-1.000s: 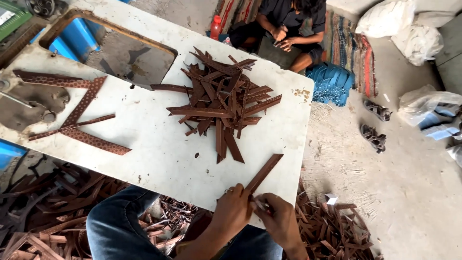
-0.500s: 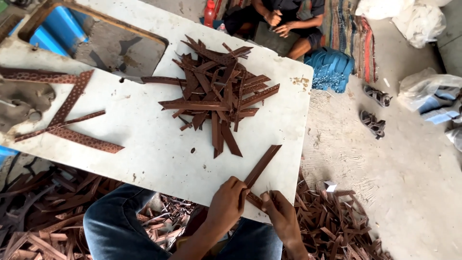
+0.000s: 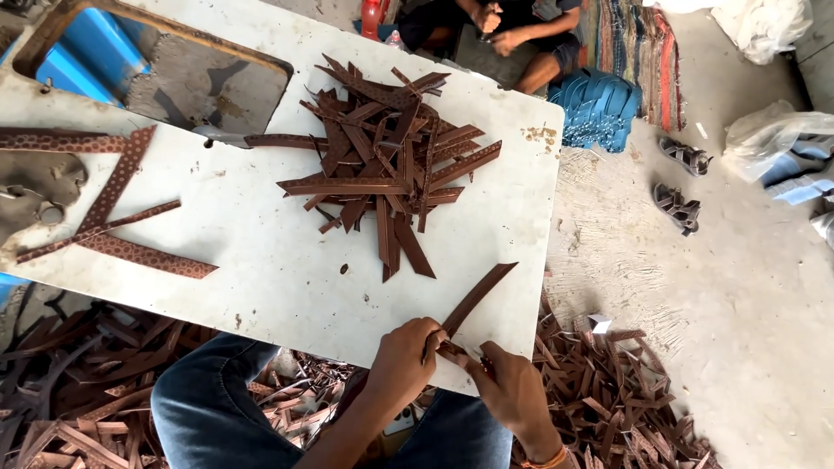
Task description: Trimming the edges of leather strips using a small blade.
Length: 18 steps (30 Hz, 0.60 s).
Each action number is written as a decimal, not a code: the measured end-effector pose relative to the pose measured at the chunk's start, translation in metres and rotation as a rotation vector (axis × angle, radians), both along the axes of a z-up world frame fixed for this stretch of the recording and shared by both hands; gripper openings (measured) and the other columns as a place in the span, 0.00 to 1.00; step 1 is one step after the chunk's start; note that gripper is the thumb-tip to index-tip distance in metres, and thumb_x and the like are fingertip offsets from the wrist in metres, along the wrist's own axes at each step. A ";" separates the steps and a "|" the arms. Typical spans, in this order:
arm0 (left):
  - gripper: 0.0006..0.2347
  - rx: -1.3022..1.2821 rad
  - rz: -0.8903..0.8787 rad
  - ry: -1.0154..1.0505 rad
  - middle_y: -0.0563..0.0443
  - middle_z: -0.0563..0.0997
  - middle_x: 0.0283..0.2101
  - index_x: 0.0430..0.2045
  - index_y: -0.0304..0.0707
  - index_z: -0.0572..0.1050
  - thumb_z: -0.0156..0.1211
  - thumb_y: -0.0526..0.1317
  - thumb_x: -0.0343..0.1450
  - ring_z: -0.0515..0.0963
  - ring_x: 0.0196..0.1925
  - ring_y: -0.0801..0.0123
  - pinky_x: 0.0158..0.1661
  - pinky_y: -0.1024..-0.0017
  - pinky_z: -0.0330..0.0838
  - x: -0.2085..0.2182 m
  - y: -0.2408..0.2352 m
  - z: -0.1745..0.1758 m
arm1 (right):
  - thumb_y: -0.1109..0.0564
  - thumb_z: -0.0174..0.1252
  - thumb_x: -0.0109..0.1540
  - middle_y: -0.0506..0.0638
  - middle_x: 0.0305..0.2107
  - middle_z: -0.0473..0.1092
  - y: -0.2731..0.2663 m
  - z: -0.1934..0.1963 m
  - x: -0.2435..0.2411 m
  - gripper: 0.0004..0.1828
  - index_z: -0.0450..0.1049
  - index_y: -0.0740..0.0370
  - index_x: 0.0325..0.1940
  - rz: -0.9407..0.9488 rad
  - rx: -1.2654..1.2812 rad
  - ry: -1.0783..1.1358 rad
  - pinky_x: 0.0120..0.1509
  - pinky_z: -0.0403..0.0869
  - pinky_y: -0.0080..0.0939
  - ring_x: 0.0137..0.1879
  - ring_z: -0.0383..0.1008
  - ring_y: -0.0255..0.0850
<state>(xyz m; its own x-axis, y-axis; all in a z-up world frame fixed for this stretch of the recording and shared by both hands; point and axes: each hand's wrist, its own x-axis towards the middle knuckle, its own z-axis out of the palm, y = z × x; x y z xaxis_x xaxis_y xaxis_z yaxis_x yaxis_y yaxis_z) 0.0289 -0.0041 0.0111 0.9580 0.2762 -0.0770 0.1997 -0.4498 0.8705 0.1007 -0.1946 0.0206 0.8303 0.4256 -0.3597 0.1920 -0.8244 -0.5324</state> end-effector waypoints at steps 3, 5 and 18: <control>0.07 0.014 -0.026 -0.001 0.43 0.83 0.34 0.35 0.33 0.77 0.55 0.38 0.76 0.83 0.31 0.56 0.33 0.61 0.77 0.000 -0.002 -0.005 | 0.37 0.57 0.64 0.46 0.07 0.67 -0.006 -0.007 0.001 0.23 0.75 0.60 0.31 0.086 -0.039 -0.057 0.16 0.59 0.38 0.10 0.60 0.34; 0.07 0.024 -0.010 -0.028 0.43 0.83 0.36 0.37 0.33 0.77 0.55 0.38 0.75 0.84 0.30 0.56 0.31 0.62 0.78 0.000 -0.003 -0.008 | 0.39 0.52 0.66 0.44 0.08 0.66 -0.012 -0.021 0.003 0.23 0.75 0.59 0.31 0.247 -0.026 -0.214 0.14 0.58 0.38 0.11 0.57 0.33; 0.07 0.122 -0.033 -0.097 0.41 0.82 0.32 0.33 0.32 0.76 0.56 0.37 0.76 0.82 0.27 0.53 0.29 0.60 0.75 -0.002 -0.007 -0.010 | 0.35 0.50 0.68 0.43 0.07 0.62 0.006 0.011 0.002 0.28 0.70 0.58 0.25 0.381 -0.172 -0.266 0.18 0.58 0.41 0.10 0.53 0.34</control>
